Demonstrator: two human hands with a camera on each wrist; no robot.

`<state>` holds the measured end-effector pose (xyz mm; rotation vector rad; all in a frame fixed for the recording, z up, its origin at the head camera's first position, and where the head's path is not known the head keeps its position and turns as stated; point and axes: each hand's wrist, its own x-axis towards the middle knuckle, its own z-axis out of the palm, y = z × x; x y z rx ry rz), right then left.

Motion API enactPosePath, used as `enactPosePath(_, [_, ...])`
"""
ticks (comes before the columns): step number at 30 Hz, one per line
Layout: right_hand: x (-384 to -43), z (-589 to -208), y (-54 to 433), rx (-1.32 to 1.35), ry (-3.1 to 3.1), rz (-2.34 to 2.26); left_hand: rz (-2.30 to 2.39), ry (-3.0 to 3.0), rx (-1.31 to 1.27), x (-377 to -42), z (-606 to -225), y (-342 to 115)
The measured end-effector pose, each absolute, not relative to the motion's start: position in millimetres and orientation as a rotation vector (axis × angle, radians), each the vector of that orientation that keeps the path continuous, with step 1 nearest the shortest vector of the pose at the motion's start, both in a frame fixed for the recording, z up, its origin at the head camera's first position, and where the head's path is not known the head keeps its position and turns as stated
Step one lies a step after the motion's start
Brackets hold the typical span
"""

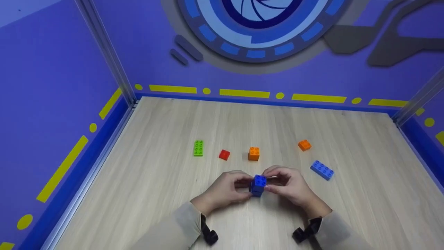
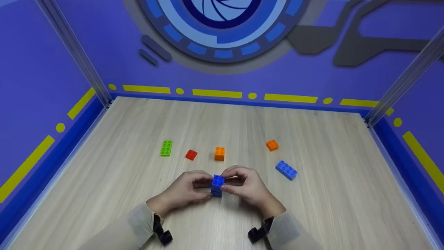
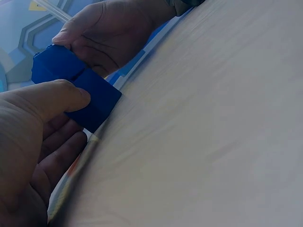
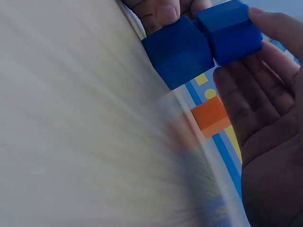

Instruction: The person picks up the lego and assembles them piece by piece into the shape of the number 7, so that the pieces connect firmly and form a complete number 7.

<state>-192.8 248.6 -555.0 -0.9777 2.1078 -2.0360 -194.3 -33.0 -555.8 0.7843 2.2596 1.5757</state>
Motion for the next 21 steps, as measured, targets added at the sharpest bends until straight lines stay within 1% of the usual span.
enactPosePath(13, [-188.8,-551.6,240.7,-0.953,2.115,-1.995,1.606,2.231,0.795,-194.1,-556.4,-32.9])
enactPosePath(21, [-187.9,-552.3,239.3,-1.015,2.164,-1.974,1.561,2.279,0.830,-193.4,-553.9,-32.2])
